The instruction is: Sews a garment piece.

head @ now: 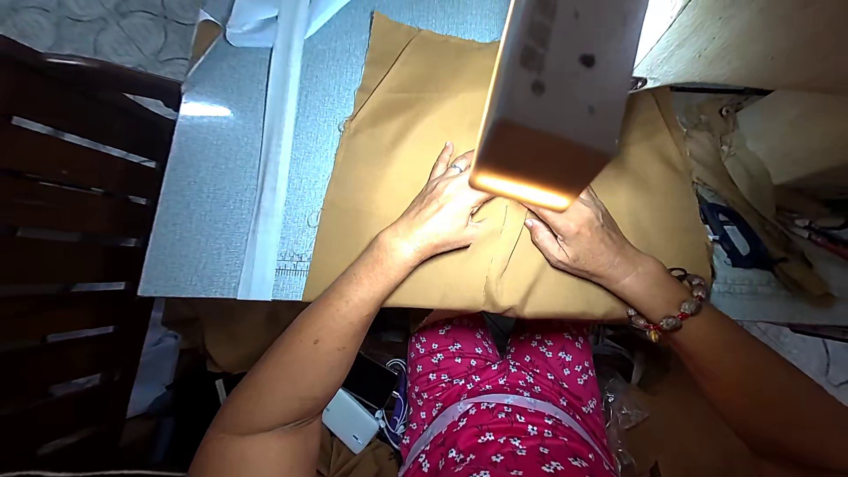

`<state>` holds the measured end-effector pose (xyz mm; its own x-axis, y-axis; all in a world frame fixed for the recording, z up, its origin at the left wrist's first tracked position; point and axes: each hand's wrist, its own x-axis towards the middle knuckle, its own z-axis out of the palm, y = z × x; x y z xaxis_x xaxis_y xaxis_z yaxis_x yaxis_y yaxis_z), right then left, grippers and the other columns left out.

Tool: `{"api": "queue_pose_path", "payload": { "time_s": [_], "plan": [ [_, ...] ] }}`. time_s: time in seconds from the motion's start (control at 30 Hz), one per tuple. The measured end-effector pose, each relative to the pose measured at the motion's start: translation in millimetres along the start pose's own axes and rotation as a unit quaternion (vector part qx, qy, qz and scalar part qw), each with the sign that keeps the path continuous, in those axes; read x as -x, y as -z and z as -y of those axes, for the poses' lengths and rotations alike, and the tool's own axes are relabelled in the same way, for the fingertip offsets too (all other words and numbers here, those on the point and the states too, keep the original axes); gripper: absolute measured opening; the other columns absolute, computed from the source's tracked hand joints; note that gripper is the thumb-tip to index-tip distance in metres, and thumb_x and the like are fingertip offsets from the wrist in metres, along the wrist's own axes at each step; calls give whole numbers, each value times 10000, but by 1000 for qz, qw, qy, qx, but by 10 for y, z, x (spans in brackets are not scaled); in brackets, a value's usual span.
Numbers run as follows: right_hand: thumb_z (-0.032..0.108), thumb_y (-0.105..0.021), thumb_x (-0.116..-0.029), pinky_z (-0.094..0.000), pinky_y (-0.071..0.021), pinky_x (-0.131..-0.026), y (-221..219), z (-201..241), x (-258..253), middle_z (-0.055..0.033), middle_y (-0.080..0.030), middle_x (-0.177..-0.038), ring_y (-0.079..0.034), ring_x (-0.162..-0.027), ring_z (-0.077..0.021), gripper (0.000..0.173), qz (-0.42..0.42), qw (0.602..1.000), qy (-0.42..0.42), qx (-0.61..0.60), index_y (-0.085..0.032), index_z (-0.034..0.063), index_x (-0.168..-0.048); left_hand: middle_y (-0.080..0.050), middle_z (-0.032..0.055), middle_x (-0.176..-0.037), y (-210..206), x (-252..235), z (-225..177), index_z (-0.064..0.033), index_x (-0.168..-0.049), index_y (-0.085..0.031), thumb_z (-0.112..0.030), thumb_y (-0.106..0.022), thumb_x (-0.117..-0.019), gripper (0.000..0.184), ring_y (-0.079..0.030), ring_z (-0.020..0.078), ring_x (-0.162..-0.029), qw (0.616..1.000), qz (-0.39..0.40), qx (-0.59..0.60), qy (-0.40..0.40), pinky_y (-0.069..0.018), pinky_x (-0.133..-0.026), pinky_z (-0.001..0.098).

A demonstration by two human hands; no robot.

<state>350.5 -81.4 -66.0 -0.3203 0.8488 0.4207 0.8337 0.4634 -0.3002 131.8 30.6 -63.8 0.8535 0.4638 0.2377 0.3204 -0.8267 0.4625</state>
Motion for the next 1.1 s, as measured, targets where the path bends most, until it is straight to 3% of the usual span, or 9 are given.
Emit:
{"api": "queue_pose_path", "payload": {
  "time_s": [0.07, 0.33, 0.47, 0.63, 0.73, 0.87, 0.9, 1.0, 1.1],
  "plan": [
    [180, -494, -992, -514, -425, -1104, 15, -35, -18, -211, -660, -1323, -580, -1287, -426, 364, 7, 1000, 2, 1, -724, 43, -1238, -616, 112, -1440, 2, -28, 18, -107, -1304, -703, -175, -549, -877, 459, -429, 415, -1454, 1000, -6, 2, 4, -150, -1184, 725],
    [183, -514, -961, -498, -461, -1044, -18, -211, -162, -214, -684, -1265, -618, -1220, -403, 369, -22, 1000, 17, -9, -727, 35, -1224, -608, 143, -1437, -33, -142, 212, -137, -1327, -695, -252, -504, -980, 413, -445, 406, -1444, 1000, -29, -2, 0, -188, -1221, 647],
    [218, -483, -980, -503, -458, -1032, -38, -286, -214, -205, -683, -1280, -628, -1190, -400, 394, -10, 1000, 11, -5, -720, 57, -1250, -616, 133, -1428, -14, -200, 298, -146, -1302, -713, -265, -512, -974, 402, -440, 384, -1452, 999, -32, 7, -8, -175, -1232, 629],
    [205, -473, -973, -488, -459, -1043, -55, -354, -248, -196, -685, -1276, -622, -1207, -394, 372, -18, 1000, 20, -4, -733, 56, -1192, -649, 139, -1370, 7, -278, 359, -9, -1181, -669, -375, -551, -928, 461, -467, 330, -1442, 999, -23, 17, -15, -162, -1247, 590],
    [212, -518, -954, -499, -468, -997, -36, -365, -265, -217, -697, -1204, -640, -1137, -404, 322, -21, 999, 28, -12, -741, 46, -1117, -634, 139, -1390, 48, -297, 260, -30, -1155, -666, -390, -540, -939, 438, -447, 335, -1455, 1000, -11, 10, 10, -165, -1235, 608],
    [196, -536, -943, -510, -471, -974, -6, -353, -288, -242, -686, -1176, -631, -1126, -419, 305, -18, 999, 23, -26, -754, 60, -1107, -538, 153, -1503, 107, -279, -165, -6, -1340, -587, -102, -539, -903, 449, -284, 384, -1537, 992, 30, -11, 123, -55, -1214, 693],
    [190, -524, -950, -530, -461, -974, -9, -353, -287, -253, -670, -1199, -617, -1143, -433, 313, -9, 999, 22, -30, -760, 71, -1117, -526, 170, -1511, 90, -256, -223, 6, -1403, -542, -117, -554, -917, 502, -285, 396, -1534, 990, 28, -4, 141, -53, -1208, 702],
    [177, -476, -950, -574, -439, -939, -35, -390, -328, -248, -658, -1207, -599, -1153, -439, 315, 4, 999, 44, -24, -761, 90, -1051, -500, 143, -1547, 26, -177, -185, -5, -1526, -410, -396, -625, -986, 701, -312, 369, -1530, 988, -8, 40, 150, -62, -1222, 681],
    [212, -410, -939, -588, -404, -884, 41, -380, -378, -238, -659, -1055, -612, -1073, -426, 331, 37, 993, 113, -17, -661, 47, -800, -531, 127, -1523, 11, -149, -142, -3, -1499, -434, -368, -616, -997, 647, -350, 365, -1512, 990, -33, 48, 127, -83, -1216, 687]
  ]
}}
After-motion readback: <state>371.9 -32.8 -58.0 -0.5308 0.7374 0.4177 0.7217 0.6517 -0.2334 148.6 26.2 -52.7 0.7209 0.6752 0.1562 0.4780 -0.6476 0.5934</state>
